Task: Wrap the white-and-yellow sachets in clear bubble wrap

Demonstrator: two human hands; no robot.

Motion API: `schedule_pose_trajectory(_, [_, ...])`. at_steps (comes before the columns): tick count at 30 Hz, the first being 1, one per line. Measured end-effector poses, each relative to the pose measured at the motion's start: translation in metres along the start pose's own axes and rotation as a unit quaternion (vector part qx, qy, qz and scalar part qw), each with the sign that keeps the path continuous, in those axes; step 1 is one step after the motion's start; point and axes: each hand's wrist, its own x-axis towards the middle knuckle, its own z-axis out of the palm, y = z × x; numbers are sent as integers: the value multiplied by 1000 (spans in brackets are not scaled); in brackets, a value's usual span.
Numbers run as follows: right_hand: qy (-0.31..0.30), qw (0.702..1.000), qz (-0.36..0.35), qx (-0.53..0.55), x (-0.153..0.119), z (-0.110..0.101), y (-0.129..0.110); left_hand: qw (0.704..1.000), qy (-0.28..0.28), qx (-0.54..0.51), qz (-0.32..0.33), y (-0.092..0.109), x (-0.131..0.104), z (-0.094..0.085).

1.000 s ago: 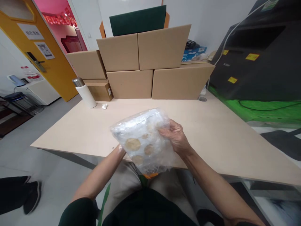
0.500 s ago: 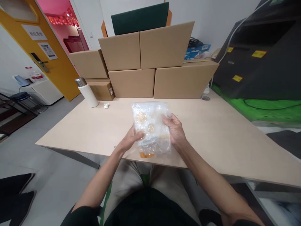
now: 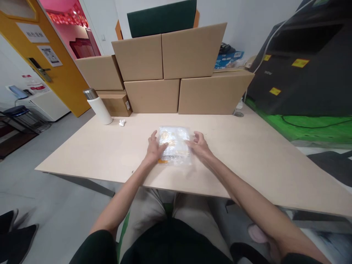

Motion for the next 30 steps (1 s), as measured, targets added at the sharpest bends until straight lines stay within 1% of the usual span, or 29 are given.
schedule_pose_trajectory(2, [-5,995,-64,-74,-4,-4,0,986,-9,129,104,-4,-1,-1])
schedule_pose_trajectory(4, [6,973,-160,-165,-11,-6,-9,964,-39,209,162,-6,-3,0])
schedule_pose_trajectory(7, [3,914,-298,-274,-19,-1,-32,942,-62,266,194,-8,-3,6])
schedule_pose_trajectory(9, [-25,888,-342,-308,-18,6,-44,936,-64,278,207,-9,-2,9])
schedule_pose_trajectory(11, [-66,875,-334,-343,-13,13,-46,935,-73,270,217,-8,-1,9])
schedule_pose_trajectory(14, [-133,868,-270,-394,-2,20,-32,939,-105,244,219,-4,-3,6])
schedule_pose_trajectory(15, [-145,867,-254,-404,0,21,-26,939,-116,243,214,-1,-4,4])
schedule_pose_trajectory(17, [-152,865,-240,-413,4,22,-15,931,-139,266,206,6,-3,1])
schedule_pose_trajectory(21, [-146,862,-246,-418,5,19,-6,886,-209,351,218,16,12,-7])
schedule_pose_trajectory(24, [-168,859,-252,-413,5,15,-5,866,-256,377,204,15,27,-12])
schedule_pose_trajectory(27, [-201,852,-256,-409,7,9,-4,864,-282,371,194,9,35,-13])
schedule_pose_trajectory(30, [-237,843,-259,-407,9,3,-4,873,-289,353,174,4,35,-12])
